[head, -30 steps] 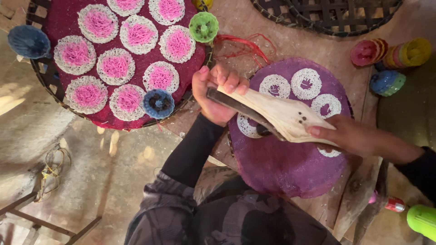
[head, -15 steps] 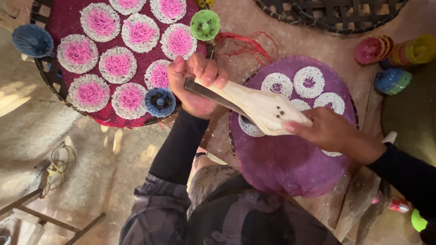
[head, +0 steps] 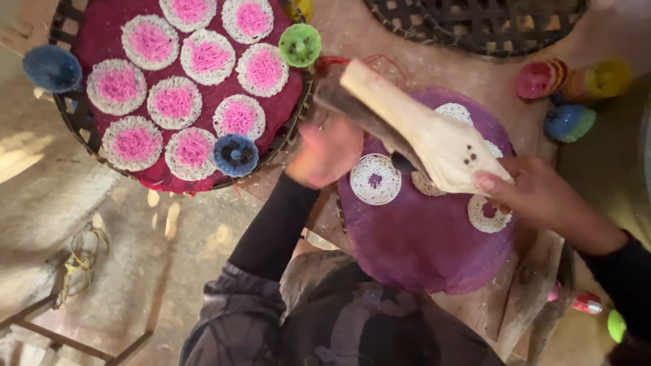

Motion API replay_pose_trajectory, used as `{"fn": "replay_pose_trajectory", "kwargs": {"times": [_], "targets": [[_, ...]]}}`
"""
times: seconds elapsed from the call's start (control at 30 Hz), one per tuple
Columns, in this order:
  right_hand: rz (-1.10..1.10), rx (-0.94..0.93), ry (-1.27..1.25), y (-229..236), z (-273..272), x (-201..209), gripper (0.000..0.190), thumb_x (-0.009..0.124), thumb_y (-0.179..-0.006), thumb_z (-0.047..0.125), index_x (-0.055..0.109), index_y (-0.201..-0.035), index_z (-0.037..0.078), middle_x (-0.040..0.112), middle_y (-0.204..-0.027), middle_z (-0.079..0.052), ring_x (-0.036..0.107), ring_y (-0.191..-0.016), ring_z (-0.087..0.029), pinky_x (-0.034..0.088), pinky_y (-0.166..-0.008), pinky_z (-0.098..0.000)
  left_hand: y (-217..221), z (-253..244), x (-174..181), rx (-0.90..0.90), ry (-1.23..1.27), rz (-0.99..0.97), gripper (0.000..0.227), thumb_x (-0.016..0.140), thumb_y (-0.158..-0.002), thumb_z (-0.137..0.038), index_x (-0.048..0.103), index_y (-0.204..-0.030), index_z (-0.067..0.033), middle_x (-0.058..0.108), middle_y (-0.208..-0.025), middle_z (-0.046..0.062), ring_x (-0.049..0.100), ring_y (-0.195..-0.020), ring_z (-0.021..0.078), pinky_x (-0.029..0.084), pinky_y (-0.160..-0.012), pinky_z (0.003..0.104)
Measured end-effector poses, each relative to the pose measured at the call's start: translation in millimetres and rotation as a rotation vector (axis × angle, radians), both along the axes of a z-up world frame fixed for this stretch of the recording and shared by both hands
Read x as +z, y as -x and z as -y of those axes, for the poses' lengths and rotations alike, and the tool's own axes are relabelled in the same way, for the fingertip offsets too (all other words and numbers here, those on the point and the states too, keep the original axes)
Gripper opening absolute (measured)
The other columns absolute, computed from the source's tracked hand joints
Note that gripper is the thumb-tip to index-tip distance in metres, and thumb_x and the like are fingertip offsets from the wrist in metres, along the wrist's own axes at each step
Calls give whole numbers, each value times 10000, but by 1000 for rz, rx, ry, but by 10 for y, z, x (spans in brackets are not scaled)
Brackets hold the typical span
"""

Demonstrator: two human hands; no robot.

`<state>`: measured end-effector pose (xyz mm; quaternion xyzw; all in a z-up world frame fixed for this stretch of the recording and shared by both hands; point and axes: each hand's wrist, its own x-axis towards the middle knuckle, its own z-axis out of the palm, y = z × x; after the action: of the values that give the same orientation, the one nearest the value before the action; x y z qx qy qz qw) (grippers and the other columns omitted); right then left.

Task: The person makes decorative flowers by applying white and pink paste to a wooden mold and pressing it onto a purple base.

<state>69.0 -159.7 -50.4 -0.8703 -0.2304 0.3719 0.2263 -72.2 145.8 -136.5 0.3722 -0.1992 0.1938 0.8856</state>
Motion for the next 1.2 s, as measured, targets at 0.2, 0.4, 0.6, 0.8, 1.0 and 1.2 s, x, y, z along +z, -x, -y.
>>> {"fn": "replay_pose_trajectory", "kwargs": {"times": [0.2, 0.4, 0.6, 0.8, 1.0, 1.2], "targets": [[-400, 201, -584, 94, -39, -390, 626, 456, -1119, 530, 680, -1317, -20, 727, -1088, -133, 677, -970, -215, 547, -862, -333, 17, 384, 54, 241, -754, -401, 477, 849, -868, -197, 722, -1283, 0, 795, -1243, 129, 778, -1146, 178, 634, -1010, 332], [655, 612, -536, 536, -636, -745, 773, 732, -855, 448, 482, -1463, 42, 488, -1503, -205, 443, -1394, -365, 386, -1128, -480, 252, 306, 50, 567, -501, -395, 549, 864, -802, -38, 609, -1285, 18, 720, -1227, 109, 715, -1118, 172, 598, -998, 337], [556, 631, -539, 597, -872, -886, 814, 745, -807, 443, 459, -1489, 103, 461, -1544, -169, 414, -1447, -361, 339, -1192, -450, 353, 256, 82, 566, -454, -427, 607, 872, -785, -53, 566, -1305, 12, 686, -1248, 92, 683, -1131, 168, 577, -1003, 334], [980, 733, -454, 567, -587, -661, 802, 750, -858, 430, 434, -1512, 90, 471, -1538, -266, 458, -1423, -412, 345, -1161, -478, 389, 352, 45, 551, -468, -477, 551, 868, -795, -23, 605, -1276, 35, 704, -1226, 107, 690, -1103, 173, 586, -982, 340], [420, 90, -150, 1179, -44, -621, 962, 875, -643, 466, 482, -1446, 109, 556, -1415, -186, 523, -1325, -383, 404, -1113, -467, 364, 349, 64, 559, -472, -475, 536, 851, -825, -49, 594, -1288, 30, 700, -1243, 104, 697, -1124, 167, 589, -983, 326], [728, -6, -330, 1458, -143, -976, 1050, 889, -662, 460, 424, -1494, 19, 535, -1406, -283, 490, -1325, -479, 368, -1091, -541, 285, 469, 111, 525, -560, -469, 474, 857, -801, -42, 655, -1221, 46, 740, -1190, 117, 718, -1085, 174, 587, -967, 328]]}}
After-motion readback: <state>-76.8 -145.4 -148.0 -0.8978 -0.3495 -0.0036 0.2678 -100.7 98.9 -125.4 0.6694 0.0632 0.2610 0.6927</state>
